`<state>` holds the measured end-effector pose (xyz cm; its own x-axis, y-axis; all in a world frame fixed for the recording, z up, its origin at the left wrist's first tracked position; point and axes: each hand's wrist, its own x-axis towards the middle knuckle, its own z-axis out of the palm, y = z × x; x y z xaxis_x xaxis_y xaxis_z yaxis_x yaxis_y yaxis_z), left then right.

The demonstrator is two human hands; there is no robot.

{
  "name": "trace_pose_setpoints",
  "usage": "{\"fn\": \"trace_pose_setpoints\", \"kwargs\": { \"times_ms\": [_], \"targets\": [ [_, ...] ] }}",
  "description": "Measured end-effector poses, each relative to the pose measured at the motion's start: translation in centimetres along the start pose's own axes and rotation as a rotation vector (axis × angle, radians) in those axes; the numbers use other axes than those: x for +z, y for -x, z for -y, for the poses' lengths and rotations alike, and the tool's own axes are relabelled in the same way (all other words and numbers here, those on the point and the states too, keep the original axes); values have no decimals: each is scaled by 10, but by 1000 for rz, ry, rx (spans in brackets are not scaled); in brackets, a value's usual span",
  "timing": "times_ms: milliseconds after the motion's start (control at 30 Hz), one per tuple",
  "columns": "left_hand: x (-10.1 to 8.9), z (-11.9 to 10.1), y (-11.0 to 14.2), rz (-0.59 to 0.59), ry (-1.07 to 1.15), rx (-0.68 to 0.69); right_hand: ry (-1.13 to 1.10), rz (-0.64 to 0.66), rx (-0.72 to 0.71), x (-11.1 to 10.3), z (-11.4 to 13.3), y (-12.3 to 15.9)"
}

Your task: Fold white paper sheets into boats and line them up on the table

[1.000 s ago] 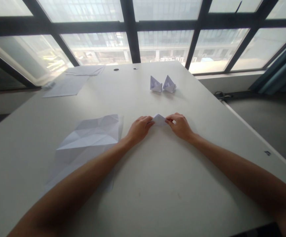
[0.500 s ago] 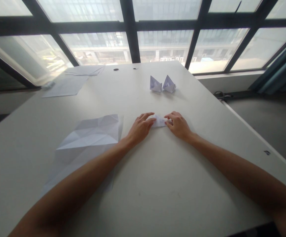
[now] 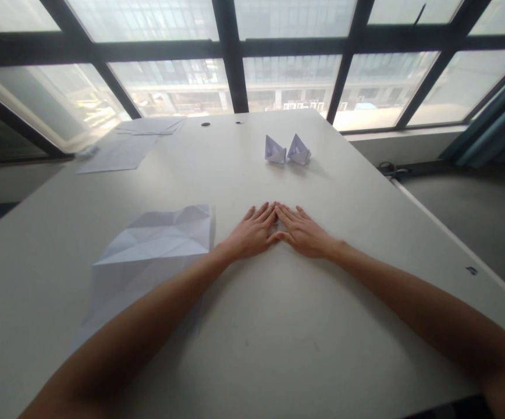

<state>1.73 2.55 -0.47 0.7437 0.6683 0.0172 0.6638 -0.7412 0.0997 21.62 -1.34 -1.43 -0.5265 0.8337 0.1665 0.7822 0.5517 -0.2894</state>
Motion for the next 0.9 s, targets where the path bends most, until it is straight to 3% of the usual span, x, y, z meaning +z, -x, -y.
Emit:
{"fn": "trace_pose_setpoints", "kwargs": {
  "times_ms": [367, 567, 700, 800, 900],
  "targets": [
    [-1, 0, 2, 3, -4, -110, 118, 82, 163, -4, 5, 3],
    [1, -1, 2, -25, 14, -142, 179, 29, 318, 2, 8, 8],
    [2, 0, 2, -36, 22, -130, 154, -77, 400, 6, 6, 9],
    [2, 0, 2, -36, 23, -116, 95, -162, 289, 3, 5, 9],
    [2, 0, 2, -31, 23, -109, 32, -97, 85, -2, 6, 7]
  ]
}}
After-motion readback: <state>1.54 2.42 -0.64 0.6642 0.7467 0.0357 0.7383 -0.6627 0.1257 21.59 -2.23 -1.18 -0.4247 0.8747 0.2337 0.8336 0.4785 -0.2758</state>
